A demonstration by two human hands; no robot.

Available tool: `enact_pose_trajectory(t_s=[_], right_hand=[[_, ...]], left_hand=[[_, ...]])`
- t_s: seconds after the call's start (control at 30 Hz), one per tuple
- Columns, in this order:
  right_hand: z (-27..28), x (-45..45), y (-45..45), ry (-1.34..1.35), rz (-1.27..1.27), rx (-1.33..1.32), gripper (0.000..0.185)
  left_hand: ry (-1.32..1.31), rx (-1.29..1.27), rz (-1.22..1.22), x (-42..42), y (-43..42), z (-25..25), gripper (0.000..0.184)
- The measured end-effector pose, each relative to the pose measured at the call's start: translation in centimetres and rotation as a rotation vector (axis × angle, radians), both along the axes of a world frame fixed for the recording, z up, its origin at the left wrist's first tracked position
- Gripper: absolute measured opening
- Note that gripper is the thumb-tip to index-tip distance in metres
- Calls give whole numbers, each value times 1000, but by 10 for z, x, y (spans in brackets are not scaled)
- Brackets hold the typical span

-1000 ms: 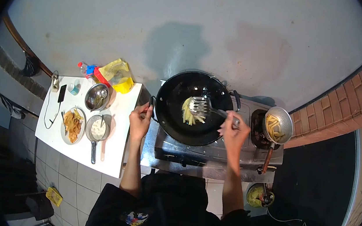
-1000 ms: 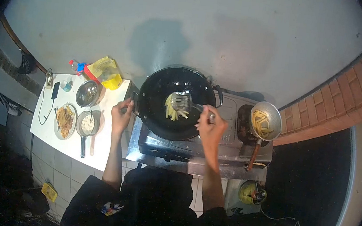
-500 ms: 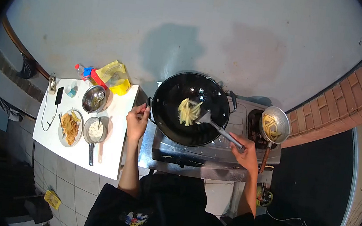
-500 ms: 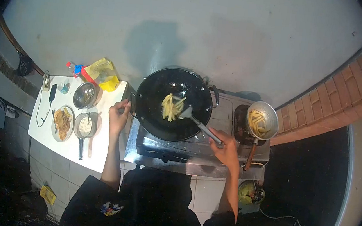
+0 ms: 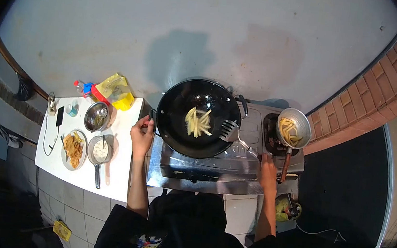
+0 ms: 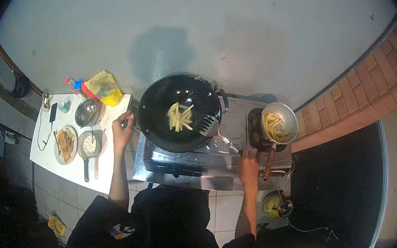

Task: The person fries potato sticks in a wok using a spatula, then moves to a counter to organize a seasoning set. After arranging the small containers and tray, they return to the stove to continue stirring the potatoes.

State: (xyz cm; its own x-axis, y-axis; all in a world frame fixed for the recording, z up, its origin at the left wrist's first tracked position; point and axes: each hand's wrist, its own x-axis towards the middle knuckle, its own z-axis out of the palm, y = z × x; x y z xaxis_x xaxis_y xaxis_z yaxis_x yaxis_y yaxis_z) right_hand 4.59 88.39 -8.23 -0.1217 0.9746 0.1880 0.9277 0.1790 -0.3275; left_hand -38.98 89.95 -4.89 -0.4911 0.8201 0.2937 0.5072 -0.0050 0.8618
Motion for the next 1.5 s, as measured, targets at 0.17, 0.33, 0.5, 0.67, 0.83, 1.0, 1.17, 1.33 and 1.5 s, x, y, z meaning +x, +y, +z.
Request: enact_pose_trajectory(t_s=[0.17,0.33,0.5,0.67,0.83,1.0,1.17,1.33,1.5], right_hand=[[-46,6,7,-35,-140,7,30],[-47,-5,10,-42,-272,89,27],[-62,-6,22,-78,-279,65,27],[-66,-12,27,3,-269,155,31],[-53,-26,18,23,-261,234,38],[-55,-29,18,77,-227,205,41],[-57,-21,22,-34,-229,125,30],[-21,-15,9,62,-141,106,22],[21,-22,11,187,-65,135,21]], left_hand=[[-107,-120,-14,7,-6,18,35],[-85,-68,-25,-1,-2,-1,33],[-50,-85,-8,1,-3,2,35],[-82,-126,-23,1,-6,1,37],[-95,-140,-29,4,-8,4,40],[-116,-111,-35,2,-6,-2,39],[-129,-135,-10,2,-6,-6,35],[-83,-151,19,2,-9,-1,34],[-84,-162,78,7,-9,7,35]])
